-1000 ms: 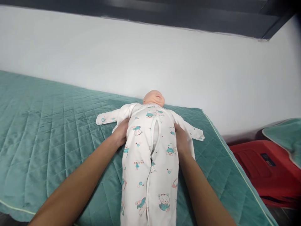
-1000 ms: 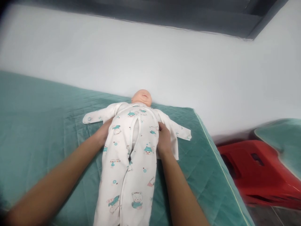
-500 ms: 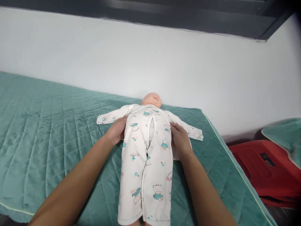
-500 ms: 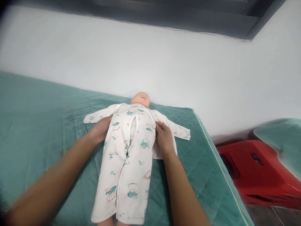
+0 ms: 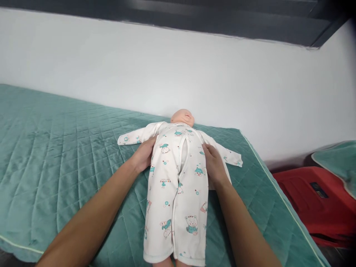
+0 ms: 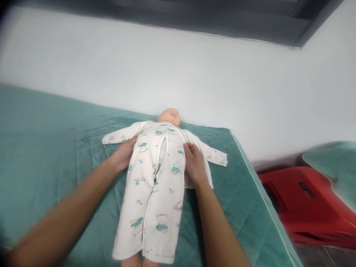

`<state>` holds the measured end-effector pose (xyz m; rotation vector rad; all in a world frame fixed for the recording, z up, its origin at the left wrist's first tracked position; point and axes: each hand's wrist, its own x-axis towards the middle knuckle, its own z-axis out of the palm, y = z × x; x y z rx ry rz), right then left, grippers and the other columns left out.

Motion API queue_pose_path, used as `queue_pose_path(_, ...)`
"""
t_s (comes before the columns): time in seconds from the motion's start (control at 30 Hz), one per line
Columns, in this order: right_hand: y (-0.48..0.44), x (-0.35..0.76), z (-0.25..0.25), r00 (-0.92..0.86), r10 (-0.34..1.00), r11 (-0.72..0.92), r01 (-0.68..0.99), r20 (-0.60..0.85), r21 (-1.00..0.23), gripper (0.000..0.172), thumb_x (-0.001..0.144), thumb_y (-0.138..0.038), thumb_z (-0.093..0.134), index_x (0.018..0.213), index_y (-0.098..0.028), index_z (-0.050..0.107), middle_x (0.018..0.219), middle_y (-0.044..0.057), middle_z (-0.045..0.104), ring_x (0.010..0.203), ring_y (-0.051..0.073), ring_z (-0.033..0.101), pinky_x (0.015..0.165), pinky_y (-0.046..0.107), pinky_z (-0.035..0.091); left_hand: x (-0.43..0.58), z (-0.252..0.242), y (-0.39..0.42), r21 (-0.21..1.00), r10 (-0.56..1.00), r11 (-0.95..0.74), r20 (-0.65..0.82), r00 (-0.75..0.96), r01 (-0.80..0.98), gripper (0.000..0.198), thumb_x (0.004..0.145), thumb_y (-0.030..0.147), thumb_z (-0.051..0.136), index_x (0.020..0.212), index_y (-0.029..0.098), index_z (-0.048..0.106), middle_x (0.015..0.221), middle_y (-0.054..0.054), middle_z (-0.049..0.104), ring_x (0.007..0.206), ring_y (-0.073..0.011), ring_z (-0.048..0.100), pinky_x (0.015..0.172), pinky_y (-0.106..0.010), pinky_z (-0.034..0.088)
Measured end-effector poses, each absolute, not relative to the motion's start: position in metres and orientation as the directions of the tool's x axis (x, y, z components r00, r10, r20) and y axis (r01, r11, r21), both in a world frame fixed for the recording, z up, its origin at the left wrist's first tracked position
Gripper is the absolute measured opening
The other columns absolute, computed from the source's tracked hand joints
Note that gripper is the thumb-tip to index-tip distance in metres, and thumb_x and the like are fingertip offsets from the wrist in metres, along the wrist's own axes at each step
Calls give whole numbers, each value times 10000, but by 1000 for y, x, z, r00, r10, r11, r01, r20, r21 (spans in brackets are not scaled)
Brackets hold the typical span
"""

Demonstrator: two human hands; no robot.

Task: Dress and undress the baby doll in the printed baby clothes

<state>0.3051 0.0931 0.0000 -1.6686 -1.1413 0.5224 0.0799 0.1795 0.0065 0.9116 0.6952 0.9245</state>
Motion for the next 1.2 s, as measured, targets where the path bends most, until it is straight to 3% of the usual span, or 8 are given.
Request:
queue_pose_path(0.13,103,314,8,552,767,-95,602,328,-793,373,886,-524,516,1037,-221,673,944,70,740,894,251,660,835,395,466,67,16,186,1000,964,5,-11,265,24,327,817,475,632,951,191,725,984,-61,734,978,-254,620,921,-339,432)
queue_pose_path(0.27,136,319,21,427,754,71,703,500,-707,275,878,-410,530,991,-206,676,966,84,723,900,228,652,845,374,473,67,26,199,888,954,-299,278,109,350,231,856,388,586,974,231,707,1011,-72,711,996,-269,597,976,-362,386)
queue_pose_path(0.4,162,319,23,317,832,106,716,456,-690,263,858,-417,536,889,-197,676,952,79,715,902,221,626,863,379,458,83,31,223,815,886,-462,413,209,349,153,815,331,632,874,223,722,1001,-84,698,1049,-282,572,1042,-371,341)
queue_pose_path(0.5,162,324,18,290,871,94,693,395,-715,283,866,-467,533,865,-203,634,1012,72,714,964,225,606,906,394,427,92,33,240,820,866,-469,354,352,329,146,780,348,665,772,210,711,919,-74,699,967,-271,594,996,-367,375)
queue_pose_path(0.73,155,341,15,57,962,168,647,267,-744,272,888,-453,524,752,-218,538,1310,34,613,1185,221,531,1005,371,353,84,33,248,847,832,-409,193,520,339,232,809,416,615,867,195,656,1078,-42,675,1004,-222,590,893,-321,424)
queue_pose_path(0.93,168,334,10,266,919,-3,744,292,-668,324,902,-508,473,786,-218,559,809,10,660,759,188,549,730,316,387,98,28,253,873,922,-304,168,350,381,214,837,381,578,766,179,581,756,-4,629,724,-165,561,693,-287,420)
queue_pose_path(1.03,171,327,6,341,870,-34,762,355,-647,311,893,-507,488,803,-217,557,779,17,656,722,192,546,719,328,391,104,17,255,836,934,-339,245,259,431,170,853,349,580,797,189,582,810,-12,651,787,-179,589,752,-305,443)
queue_pose_path(1.2,152,319,-3,341,809,147,673,480,-725,214,907,-378,486,993,-217,597,1156,82,683,1058,228,601,936,398,435,82,-5,236,591,793,-591,550,262,549,117,904,235,538,963,185,626,1059,-67,668,1067,-233,554,949,-374,447)
